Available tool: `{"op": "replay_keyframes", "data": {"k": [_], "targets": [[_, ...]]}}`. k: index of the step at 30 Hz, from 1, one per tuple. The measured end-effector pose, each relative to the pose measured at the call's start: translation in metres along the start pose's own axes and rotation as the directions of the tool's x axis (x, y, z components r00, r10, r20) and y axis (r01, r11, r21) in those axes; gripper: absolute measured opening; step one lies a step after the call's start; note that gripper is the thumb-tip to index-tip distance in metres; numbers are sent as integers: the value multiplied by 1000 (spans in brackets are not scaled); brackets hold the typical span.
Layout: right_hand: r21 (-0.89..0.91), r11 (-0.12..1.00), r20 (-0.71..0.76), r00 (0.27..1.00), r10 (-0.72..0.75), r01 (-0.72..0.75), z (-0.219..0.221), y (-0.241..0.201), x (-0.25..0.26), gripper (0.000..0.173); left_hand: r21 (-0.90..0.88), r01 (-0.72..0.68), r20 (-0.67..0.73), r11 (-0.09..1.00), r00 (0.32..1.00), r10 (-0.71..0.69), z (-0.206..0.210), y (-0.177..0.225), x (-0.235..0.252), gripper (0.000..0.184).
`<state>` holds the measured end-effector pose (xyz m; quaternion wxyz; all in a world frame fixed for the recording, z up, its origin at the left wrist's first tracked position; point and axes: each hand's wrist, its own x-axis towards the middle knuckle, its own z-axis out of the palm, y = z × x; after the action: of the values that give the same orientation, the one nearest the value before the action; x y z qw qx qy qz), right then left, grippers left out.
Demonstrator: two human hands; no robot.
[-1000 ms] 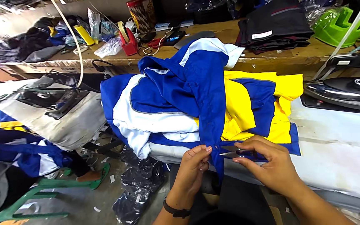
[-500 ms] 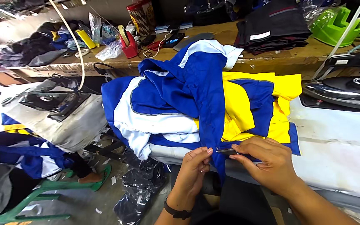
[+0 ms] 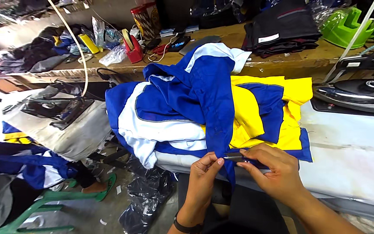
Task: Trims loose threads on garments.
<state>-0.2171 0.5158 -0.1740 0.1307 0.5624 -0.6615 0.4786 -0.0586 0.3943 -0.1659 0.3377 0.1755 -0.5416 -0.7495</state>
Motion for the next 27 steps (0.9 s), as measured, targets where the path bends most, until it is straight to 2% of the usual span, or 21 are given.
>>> {"op": "replay_keyframes", "data": {"k": [3, 6, 8, 10, 12, 14, 16, 18, 21, 23, 25, 27], "targets": [[21, 1000, 0, 1000, 12, -12, 0, 2, 1, 26, 28, -19, 13, 999, 1000, 19, -1, -1, 0, 15], [260, 949, 83, 983, 163, -179, 1, 0, 2, 31, -38, 26, 33, 999, 999, -24, -4, 0, 0, 16], [506, 798, 218, 944, 248, -327, 2, -5, 7, 31, -83, 59, 53, 995, 997, -55, -8, 0, 1, 16], [631, 619, 359, 883, 302, -468, 8, -12, 12, 23, -135, 108, 66, 985, 993, -100, -11, 1, 1, 18], [659, 463, 475, 805, 356, -594, 18, -18, 18, 8, -162, 165, 104, 973, 983, -149, -14, 1, 1, 18], [663, 361, 547, 754, 365, -656, 27, -22, 21, 8, -173, 183, 106, 968, 980, -166, -17, 0, -1, 18], [686, 296, 561, 742, 366, -665, 33, -25, 23, 11, -142, 154, 49, 978, 988, -148, -19, 1, -4, 19], [692, 327, 527, 760, 380, -643, 37, -27, 21, 12, -33, 102, -13, 994, 995, -102, -19, 3, -6, 19], [630, 548, 395, 835, 384, -550, 41, -29, 18, 7, 83, 31, -22, 996, 999, -29, -21, 5, -7, 12], [586, 644, 335, 871, 359, -491, 43, -27, 16, 5, 114, -11, -6, 993, 1000, 12, -24, 4, -6, 10], [589, 661, 308, 886, 347, -464, 44, -26, 16, 5, 94, -35, -7, 995, 999, 36, -25, 3, -5, 13], [624, 628, 312, 885, 346, -465, 45, -26, 16, 6, -3, 7, -10, 1000, 1000, -7, -23, 2, -4, 14]]}}
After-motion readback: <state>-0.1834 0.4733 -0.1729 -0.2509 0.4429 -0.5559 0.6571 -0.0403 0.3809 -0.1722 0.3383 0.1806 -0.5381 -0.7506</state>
